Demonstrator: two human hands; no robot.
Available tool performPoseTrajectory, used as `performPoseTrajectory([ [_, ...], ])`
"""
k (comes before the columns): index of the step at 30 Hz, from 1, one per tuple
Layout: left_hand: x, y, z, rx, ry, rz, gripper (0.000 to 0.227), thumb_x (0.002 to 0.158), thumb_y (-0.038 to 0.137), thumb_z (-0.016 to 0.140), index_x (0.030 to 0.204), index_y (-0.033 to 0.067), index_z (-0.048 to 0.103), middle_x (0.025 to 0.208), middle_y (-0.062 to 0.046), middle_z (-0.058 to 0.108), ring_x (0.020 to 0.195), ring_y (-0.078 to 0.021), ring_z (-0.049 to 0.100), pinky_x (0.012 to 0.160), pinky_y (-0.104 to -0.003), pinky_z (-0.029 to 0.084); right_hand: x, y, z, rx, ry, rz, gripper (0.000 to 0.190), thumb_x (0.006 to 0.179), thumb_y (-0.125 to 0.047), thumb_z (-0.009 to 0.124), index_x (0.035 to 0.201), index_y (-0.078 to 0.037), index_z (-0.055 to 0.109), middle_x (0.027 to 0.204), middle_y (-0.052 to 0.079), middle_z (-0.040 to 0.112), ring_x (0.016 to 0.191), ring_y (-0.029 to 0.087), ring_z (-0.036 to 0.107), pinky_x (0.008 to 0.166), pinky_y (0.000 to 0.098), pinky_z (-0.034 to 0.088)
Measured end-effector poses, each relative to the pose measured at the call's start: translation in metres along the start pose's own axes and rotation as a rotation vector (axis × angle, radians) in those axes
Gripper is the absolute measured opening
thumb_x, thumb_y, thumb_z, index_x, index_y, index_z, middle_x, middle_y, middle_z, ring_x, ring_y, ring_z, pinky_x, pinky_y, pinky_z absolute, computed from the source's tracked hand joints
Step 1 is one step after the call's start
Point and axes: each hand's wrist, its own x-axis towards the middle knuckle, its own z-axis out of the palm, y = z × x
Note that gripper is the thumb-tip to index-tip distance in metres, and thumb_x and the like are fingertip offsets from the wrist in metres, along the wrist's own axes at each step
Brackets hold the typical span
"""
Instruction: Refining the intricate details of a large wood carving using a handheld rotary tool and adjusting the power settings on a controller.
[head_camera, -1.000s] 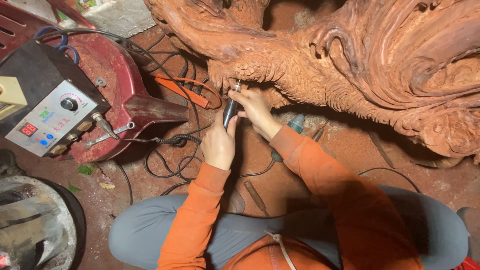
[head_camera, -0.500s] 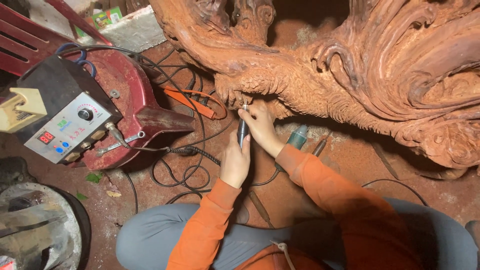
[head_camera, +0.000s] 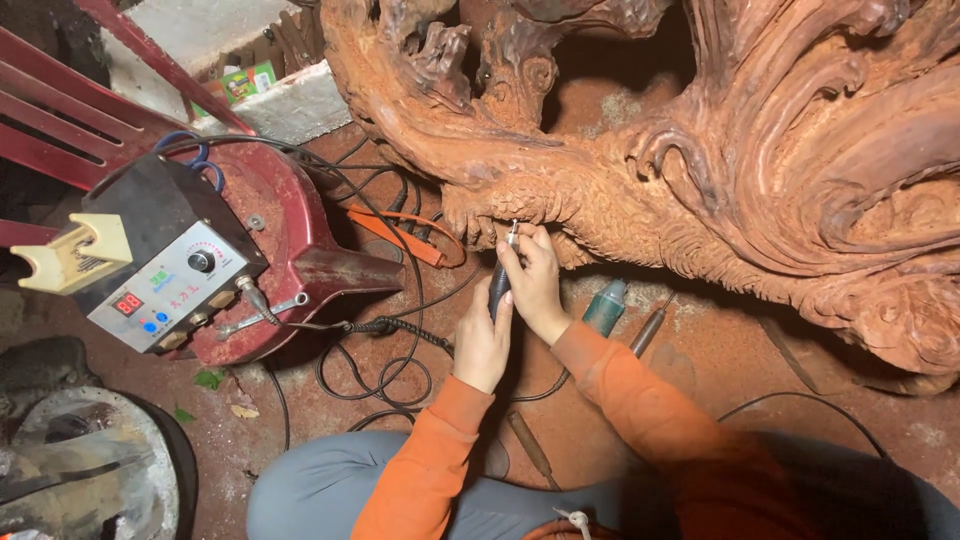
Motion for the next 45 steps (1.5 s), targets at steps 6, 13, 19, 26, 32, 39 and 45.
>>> performPoseTrajectory([
  [6,0.004,-0.001,0.003,0.012,0.018,0.038,0.041,0.105,0.042,0.048,0.137,0.0181,0.053,0.102,-0.026,0.072,0.094,-0.0472,0.072,0.076,-0.056,0.058,-0.001,0.014,0.003,0.024,0.017,0.056,0.026,0.101,-0.027,0.065,0.091,-0.004,0.07,0.107,0.014,0.062,0.098,0.031,0.066,0.084,0.0392,0.051],
  [13,0.004,0.014,-0.005,0.047,0.043,0.05,0.046,0.104,0.045,0.048,0.138,0.0151,0.055,0.104,-0.027,0.072,0.094,-0.047,0.071,0.077,-0.057,0.058,0.002,0.004,0.001,0.04,0.043,0.109,0.031,0.102,-0.031,0.065,0.083,-0.007,0.069,0.095,0.011,0.061,0.091,0.027,0.065,0.084,0.0368,0.05],
  [19,0.004,0.018,-0.007,0.054,0.011,0.019,0.047,0.103,0.047,0.048,0.14,0.0169,0.054,0.109,-0.025,0.072,0.098,-0.0468,0.071,0.08,-0.058,0.058,0.004,-0.004,-0.003,0.024,0.041,0.127,0.035,0.102,-0.034,0.065,0.079,-0.007,0.066,0.087,0.011,0.06,0.087,0.027,0.065,0.081,0.0371,0.049],
  [26,0.004,0.021,-0.005,0.075,0.005,-0.011,0.046,0.104,0.047,0.047,0.14,0.0194,0.054,0.108,-0.022,0.073,0.098,-0.0441,0.072,0.08,-0.056,0.058,0.004,-0.015,-0.006,0.026,0.035,0.137,0.032,0.103,-0.031,0.064,0.084,-0.006,0.069,0.085,0.011,0.06,0.087,0.025,0.065,0.082,0.0361,0.05],
  [32,0.004,0.019,-0.006,0.103,-0.018,-0.013,0.046,0.103,0.048,0.047,0.14,0.0218,0.053,0.107,-0.021,0.073,0.097,-0.0444,0.072,0.08,-0.056,0.057,0.002,-0.01,-0.006,0.04,0.037,0.12,0.026,0.103,-0.028,0.063,0.096,-0.006,0.075,0.088,0.011,0.063,0.089,0.025,0.066,0.083,0.037,0.051],
  [39,0.002,0.017,-0.007,0.13,-0.031,-0.004,0.044,0.103,0.047,0.048,0.141,0.0243,0.053,0.107,-0.022,0.073,0.099,-0.0459,0.071,0.082,-0.057,0.056,-0.001,-0.004,-0.006,0.076,0.026,0.033,0.029,0.103,-0.024,0.06,0.089,-0.001,0.072,0.105,0.016,0.072,0.101,0.033,0.07,0.09,0.0409,0.051],
  [45,0.001,0.014,-0.004,0.132,-0.038,-0.027,0.045,0.103,0.048,0.047,0.141,0.0245,0.052,0.108,-0.022,0.073,0.1,-0.0453,0.071,0.084,-0.057,0.056,-0.002,0.005,-0.006,0.068,0.02,-0.003,0.03,0.103,-0.021,0.06,0.082,-0.002,0.069,0.111,0.016,0.074,0.106,0.034,0.069,0.093,0.0433,0.051],
])
